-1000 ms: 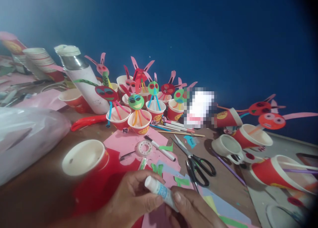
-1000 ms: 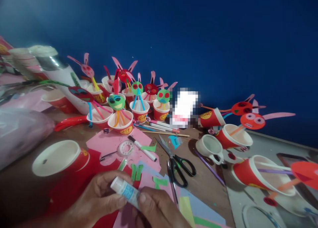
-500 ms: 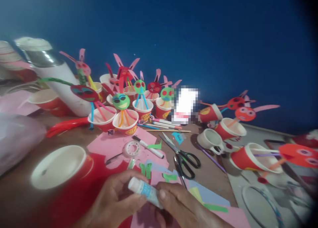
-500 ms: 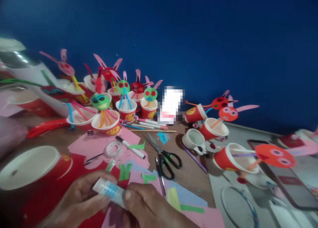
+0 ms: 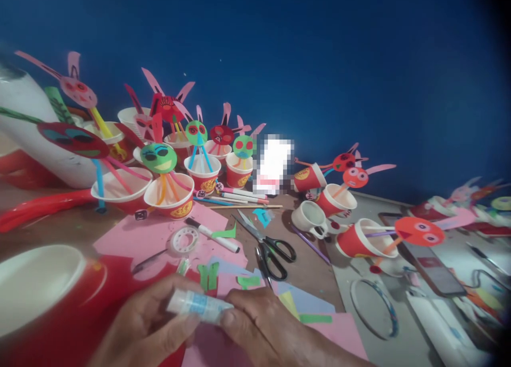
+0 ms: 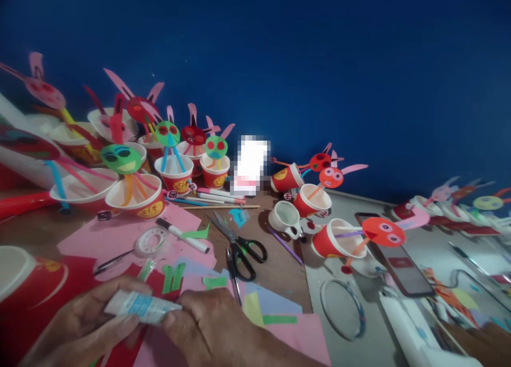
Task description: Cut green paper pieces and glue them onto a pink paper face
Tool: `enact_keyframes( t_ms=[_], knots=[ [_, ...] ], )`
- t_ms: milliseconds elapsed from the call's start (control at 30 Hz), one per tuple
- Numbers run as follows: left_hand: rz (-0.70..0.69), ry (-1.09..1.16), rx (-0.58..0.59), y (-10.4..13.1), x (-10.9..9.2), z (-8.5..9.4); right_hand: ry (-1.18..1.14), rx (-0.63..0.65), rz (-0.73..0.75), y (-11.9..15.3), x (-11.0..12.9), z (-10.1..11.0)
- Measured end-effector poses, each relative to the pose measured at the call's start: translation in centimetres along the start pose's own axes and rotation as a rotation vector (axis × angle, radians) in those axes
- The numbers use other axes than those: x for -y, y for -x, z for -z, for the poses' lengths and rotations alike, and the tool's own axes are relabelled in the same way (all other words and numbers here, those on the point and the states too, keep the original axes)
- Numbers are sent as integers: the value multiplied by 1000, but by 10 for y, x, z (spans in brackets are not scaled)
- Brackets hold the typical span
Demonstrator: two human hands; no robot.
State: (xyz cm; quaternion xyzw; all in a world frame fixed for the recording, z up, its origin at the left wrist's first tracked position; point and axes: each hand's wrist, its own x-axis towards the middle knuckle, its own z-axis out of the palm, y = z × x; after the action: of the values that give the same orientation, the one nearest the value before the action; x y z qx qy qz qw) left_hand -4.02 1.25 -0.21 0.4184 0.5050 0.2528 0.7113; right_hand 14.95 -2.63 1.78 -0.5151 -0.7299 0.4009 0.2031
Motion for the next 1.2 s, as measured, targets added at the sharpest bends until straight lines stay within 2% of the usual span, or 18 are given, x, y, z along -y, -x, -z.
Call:
enact_keyframes(
  t_ms=[133,200,267,367,433,500,633,733,833,900,1000,1067,1133,1200],
  knots=[
    [-36,-59,86,-8,4,8,248,-272,139,-3,-8,-8],
    [-48,-66,137,-9,4,9,258,-339,123,-1,-10,-10],
    [-59,-34,151,-9,4,9,108,-239,24,2,-8,-7],
    [-52,-27,117,-7,5,7,-134,15,-93,3,-3,2],
    [-45,-40,109,-6,5,6,-137,77,-103,1,0,6],
    [-43,-38,113,-6,4,4,-13,30,-56,-1,0,5],
    [-46,18,108,-8,2,-1,312,-230,129,-3,-8,-9],
    [-55,46,124,-9,3,-3,478,-346,192,-2,-16,-19],
    [-59,48,124,-8,5,-4,525,-374,198,0,-16,-19],
    [-67,58,112,-7,3,-3,423,-355,137,0,-11,-14],
    [-75,48,84,-4,-2,-4,194,-187,19,-1,-2,-5],
    [-73,45,73,-3,-4,-5,154,-79,1,-2,0,-3],
    [-82,70,81,-4,-5,-4,211,-109,50,-3,-3,-5],
    [-95,107,104,-5,-4,-4,334,-257,149,-3,-7,-12]
  ],
)
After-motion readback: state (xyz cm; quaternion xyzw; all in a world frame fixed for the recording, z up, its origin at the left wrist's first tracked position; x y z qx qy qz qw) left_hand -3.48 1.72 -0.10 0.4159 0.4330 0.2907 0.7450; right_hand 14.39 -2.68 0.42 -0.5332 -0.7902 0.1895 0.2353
